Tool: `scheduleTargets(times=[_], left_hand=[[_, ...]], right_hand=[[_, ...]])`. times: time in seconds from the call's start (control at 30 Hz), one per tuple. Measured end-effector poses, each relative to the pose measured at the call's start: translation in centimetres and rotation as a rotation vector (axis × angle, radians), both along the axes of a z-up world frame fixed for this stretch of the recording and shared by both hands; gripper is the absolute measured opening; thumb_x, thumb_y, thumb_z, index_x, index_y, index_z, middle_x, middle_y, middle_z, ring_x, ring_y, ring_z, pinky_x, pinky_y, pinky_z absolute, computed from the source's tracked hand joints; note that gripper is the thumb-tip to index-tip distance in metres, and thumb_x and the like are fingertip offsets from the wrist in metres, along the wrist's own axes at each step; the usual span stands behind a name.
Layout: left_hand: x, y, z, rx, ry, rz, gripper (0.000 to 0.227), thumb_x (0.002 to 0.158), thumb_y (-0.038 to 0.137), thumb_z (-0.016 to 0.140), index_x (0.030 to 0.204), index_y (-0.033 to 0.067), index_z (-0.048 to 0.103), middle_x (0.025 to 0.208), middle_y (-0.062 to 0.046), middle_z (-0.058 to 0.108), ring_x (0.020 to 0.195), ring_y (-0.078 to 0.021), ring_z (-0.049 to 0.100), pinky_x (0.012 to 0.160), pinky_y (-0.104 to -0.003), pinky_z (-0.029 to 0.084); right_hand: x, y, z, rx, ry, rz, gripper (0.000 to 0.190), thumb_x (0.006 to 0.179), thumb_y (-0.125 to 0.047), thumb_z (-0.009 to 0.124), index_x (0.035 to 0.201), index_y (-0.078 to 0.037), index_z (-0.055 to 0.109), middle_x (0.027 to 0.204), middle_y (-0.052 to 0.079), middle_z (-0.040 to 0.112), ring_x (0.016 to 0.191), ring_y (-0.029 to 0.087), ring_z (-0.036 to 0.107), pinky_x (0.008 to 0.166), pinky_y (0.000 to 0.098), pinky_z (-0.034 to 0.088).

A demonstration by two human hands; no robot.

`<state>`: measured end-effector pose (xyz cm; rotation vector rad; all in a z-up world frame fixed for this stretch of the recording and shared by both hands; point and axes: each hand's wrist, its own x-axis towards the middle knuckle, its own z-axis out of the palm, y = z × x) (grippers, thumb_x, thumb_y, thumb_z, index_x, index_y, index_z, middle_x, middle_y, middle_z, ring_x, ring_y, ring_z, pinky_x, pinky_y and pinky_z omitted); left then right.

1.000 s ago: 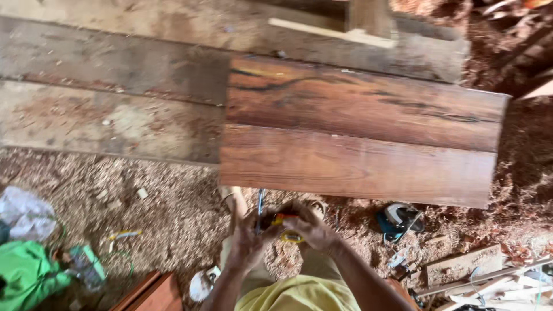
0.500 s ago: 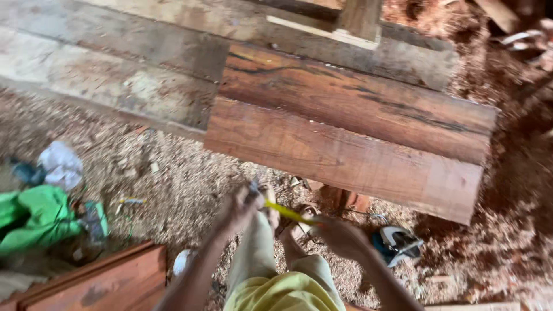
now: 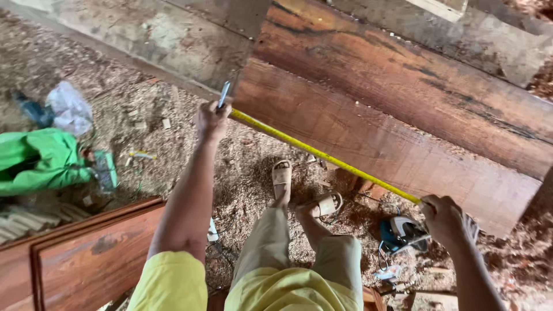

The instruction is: The person uses a circular saw to cut a wooden board on a workbench, then uses a measuring tape and pen to mark measurements on the board before moving a wooden frame aside.

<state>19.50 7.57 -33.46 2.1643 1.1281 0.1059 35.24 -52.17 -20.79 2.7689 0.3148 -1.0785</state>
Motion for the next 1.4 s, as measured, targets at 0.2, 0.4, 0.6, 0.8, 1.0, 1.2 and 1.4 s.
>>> scheduleTargets(times=[0.2, 0.4, 0.6, 0.8, 1.0, 1.2, 1.4], left_hand=[[1.0, -3.4, 0.1, -0.212, -0.266, 0.169, 0.02, 0.089, 0.032, 0.065, 0.086, 0.013, 0.069, 0.073, 0.0, 0.061, 0.073, -0.0098, 0.061, 0.063, -0.022, 0.041], [0.8, -4.3, 1.5, -0.267, -0.179, 0.437, 0.016, 0.094, 0.021, 0.076, 0.082, 0.0226, 0.066, 0.075, 0.014, 0.061, 0.066, -0.0001, 0.048, 0.06, -0.023, 0.035], [1.6, -5.3, 3.8, -0.265, 0.123, 0.496, 0.012, 0.1, 0.042, 0.061, 0.1, 0.0295, 0.06, 0.08, 0.014, 0.058, 0.064, -0.0022, 0.046, 0.05, -0.031, 0.032], [2.2, -16.8, 13.0, -0.662, -0.065, 0.764, 0.032, 0.097, 0.05, 0.051, 0.075, 0.0272, 0.05, 0.065, 0.012, 0.052, 0.049, -0.0024, 0.039, 0.046, -0.023, 0.021], [-1.4, -32.9, 13.7, -0.895, -0.092, 0.275, 0.056, 0.106, 0.049, 0.029, 0.091, 0.0069, 0.061, 0.076, -0.015, 0.065, 0.056, -0.0189, 0.062, 0.042, -0.026, 0.049], [-1.5, -42.9, 13.8, -1.098, -0.186, 0.133, 0.039, 0.096, 0.035, 0.049, 0.091, -0.0017, 0.061, 0.086, -0.023, 0.065, 0.073, -0.032, 0.07, 0.064, -0.042, 0.061], [1.3, -47.2, 15.9, -1.089, -0.233, -0.148, 0.034, 0.095, 0.03, 0.051, 0.094, -0.0016, 0.062, 0.096, -0.028, 0.064, 0.086, -0.0369, 0.07, 0.076, -0.045, 0.062]], right_hand=[[-1.0, -0.6, 1.1, 0.271, -0.273, -0.056, 0.024, 0.088, -0.036, 0.051, 0.099, -0.028, 0.071, 0.096, 0.007, 0.066, 0.092, 0.034, 0.064, 0.076, 0.0483, 0.049], [0.3, 0.3, 2.0, 0.175, -0.101, -0.097, 0.027, 0.098, -0.035, 0.038, 0.105, -0.029, 0.064, 0.111, 0.0, 0.062, 0.085, 0.023, 0.061, 0.064, 0.0405, 0.048], [0.9, -6.2, 0.5, 0.21, -0.171, -0.05, 0.025, 0.1, -0.036, 0.038, 0.106, -0.028, 0.061, 0.103, 0.003, 0.06, 0.076, 0.021, 0.059, 0.066, 0.0392, 0.047], [1.9, -12.6, 0.8, 0.173, -0.212, 0.124, 0.017, 0.101, -0.032, 0.046, 0.107, -0.028, 0.061, 0.107, -0.002, 0.058, 0.086, 0.019, 0.055, 0.071, 0.0429, 0.052], [2.2, -14.9, -1.1, 0.158, -0.34, 0.027, 0.011, 0.096, -0.037, 0.055, 0.106, -0.034, 0.058, 0.099, -0.003, 0.05, 0.095, 0.023, 0.063, 0.081, 0.0433, 0.047], [1.4, -14.9, -2.4, 0.209, -0.471, 0.061, 0.008, 0.095, -0.033, 0.061, 0.101, -0.028, 0.059, 0.097, 0.0, 0.045, 0.094, 0.025, 0.061, 0.079, 0.0441, 0.046], [0.2, -14.9, -3.3, 0.278, -0.66, 0.061, 0.009, 0.098, -0.035, 0.062, 0.096, -0.027, 0.06, 0.094, 0.0, 0.045, 0.09, 0.023, 0.06, 0.079, 0.0418, 0.047]])
